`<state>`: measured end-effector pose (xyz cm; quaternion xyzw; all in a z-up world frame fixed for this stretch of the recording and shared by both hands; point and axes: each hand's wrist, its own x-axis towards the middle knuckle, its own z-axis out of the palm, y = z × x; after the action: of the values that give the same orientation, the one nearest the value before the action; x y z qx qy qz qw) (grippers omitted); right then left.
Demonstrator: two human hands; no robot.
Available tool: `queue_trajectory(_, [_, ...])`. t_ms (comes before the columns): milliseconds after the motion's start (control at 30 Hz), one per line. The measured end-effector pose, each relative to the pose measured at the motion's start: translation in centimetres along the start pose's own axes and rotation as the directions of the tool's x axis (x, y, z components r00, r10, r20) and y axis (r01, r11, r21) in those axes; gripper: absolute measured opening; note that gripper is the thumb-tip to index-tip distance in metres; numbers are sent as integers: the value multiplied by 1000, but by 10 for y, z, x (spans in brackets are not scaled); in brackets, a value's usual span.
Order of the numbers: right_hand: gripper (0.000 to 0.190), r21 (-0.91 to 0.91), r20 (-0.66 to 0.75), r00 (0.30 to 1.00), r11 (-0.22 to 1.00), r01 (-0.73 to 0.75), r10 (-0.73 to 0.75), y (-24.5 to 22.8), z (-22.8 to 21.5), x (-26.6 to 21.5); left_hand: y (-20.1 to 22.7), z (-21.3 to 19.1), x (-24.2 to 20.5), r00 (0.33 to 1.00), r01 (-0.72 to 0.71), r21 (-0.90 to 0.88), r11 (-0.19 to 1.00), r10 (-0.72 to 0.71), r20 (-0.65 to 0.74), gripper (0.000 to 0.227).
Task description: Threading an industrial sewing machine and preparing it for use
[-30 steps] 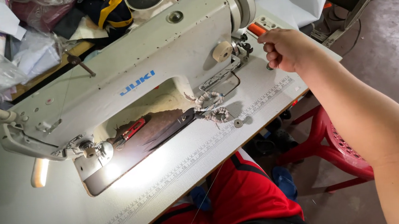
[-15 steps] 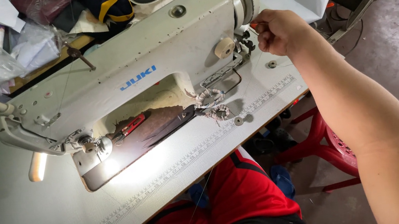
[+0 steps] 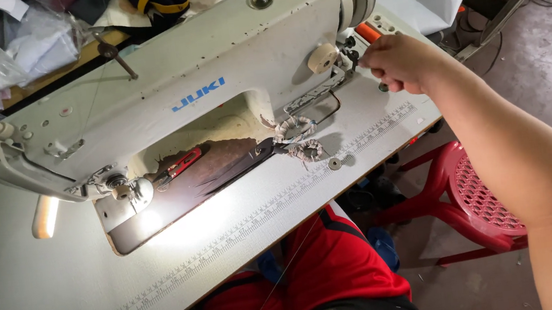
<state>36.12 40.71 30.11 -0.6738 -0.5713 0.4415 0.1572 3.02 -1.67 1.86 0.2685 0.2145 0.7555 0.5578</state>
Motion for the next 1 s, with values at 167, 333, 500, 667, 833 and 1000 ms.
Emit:
queue_trajectory(167, [24, -192, -110, 994, 981, 6, -27, -2, 12, 3, -5, -1, -4, 997, -16, 23, 1000, 17, -70, 25])
queue_trajectory(333, [23, -179, -183, 977, 981, 77, -110, 8, 17, 15, -4, -4, -6, 999, -16, -5, 1000, 16, -39, 25])
queue_trajectory(500, [24, -167, -200, 972, 982, 87, -121, 7, 18, 10, -5, -15, -10, 991, 52, 58, 997, -45, -124, 26])
queue_trajectory(667, [25, -180, -215, 968, 979, 91, -130, 11, 19, 14, -13, -44, -11, 997, 44, -26, 999, -42, 61, 23])
queue_trajectory(833, [26, -187, -237, 964, 979, 77, -121, 10, 22, 15, -9, -46, -9, 985, 75, -89, 993, -59, 164, 25])
queue_trajectory(1000, [28, -138, -222, 971, 989, 62, -92, -4, 24, -4, -8, -49, -6, 960, 102, -166, 981, -53, 276, 32])
